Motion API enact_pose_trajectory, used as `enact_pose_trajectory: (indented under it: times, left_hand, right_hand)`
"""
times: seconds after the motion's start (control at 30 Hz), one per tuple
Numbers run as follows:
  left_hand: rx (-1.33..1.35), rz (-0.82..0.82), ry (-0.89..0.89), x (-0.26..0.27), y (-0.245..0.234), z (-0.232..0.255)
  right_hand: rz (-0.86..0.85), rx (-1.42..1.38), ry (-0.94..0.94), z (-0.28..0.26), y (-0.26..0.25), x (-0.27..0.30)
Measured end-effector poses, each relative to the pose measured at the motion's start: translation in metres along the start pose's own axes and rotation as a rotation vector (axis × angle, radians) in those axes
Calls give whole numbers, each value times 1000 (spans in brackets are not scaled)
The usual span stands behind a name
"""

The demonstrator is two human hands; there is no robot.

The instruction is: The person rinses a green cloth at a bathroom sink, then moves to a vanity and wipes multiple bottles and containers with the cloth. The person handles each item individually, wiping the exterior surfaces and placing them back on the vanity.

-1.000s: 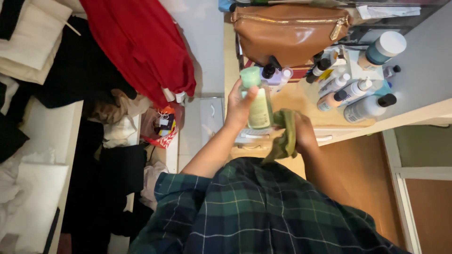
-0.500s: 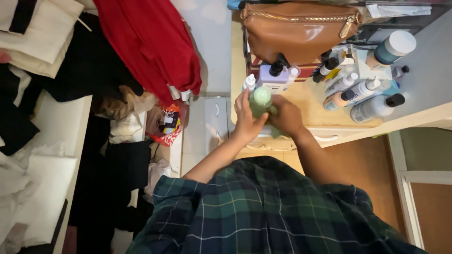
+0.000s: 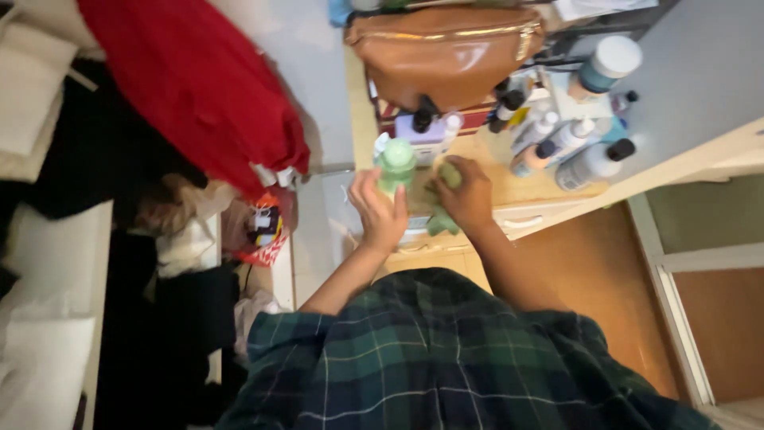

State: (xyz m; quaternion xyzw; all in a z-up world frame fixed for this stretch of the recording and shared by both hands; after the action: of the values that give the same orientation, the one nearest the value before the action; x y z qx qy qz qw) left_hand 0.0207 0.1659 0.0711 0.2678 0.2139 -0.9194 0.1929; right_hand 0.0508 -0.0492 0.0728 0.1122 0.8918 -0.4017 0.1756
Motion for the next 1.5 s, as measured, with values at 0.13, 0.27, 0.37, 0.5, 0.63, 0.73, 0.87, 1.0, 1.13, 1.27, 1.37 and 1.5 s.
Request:
enact_pose_trajectory:
  times: [0.13, 0.27, 0.37, 0.5, 0.63, 0.73, 0.87, 1.0, 1.13, 1.27, 1.37, 1.5]
  left_hand:
    - [86, -226, 449, 13, 63, 69]
    - [209, -685, 94, 44, 210, 37]
    - [161, -691, 149, 38, 261, 63]
    - [206, -735, -36, 41, 299, 57]
    - [171, -647, -79, 47, 282, 58]
    - [164, -755, -123, 69, 267, 68]
    - [276, -810, 24, 98, 245, 74]
    - [454, -858, -50, 110, 223, 61]
    - [685, -779, -372, 132, 202, 45]
    - [824, -552, -484, 134, 190, 15]
    - [692, -615, -382, 101, 160, 25]
    - [701, -703, -301, 80, 155, 54]
  right_hand:
    - [388, -67, -122, 11, -112, 7]
    - [407, -187, 489, 95, -151, 32]
    - [493, -586, 666, 173, -128, 60]
    - [516, -797, 696, 167, -143, 62]
    - [461, -537, 342, 122, -186, 31]
    - [245, -360, -30, 86, -176, 7]
    - [93, -194, -313, 57, -145, 6]
    - [156, -99, -451, 64, -123, 12]
    - [338, -340, -333, 78, -104, 15]
    - [459, -1364, 932, 54, -96, 21]
    - [331, -953, 484, 90, -82, 19]
    - [18, -739, -206, 8, -90, -9]
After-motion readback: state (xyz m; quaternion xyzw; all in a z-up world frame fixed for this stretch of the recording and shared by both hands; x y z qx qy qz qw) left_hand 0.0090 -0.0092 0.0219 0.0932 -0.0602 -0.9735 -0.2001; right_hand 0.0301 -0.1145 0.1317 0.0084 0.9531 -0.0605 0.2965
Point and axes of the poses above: each hand's wrist, its own x-axis away from the middle knuckle, its own y-axis out of the palm, z = x × y, the point moved 9 cm from there along -x, towards the middle knuckle, and after that the axes turned 1 degree about y, right-handed, at the moved point
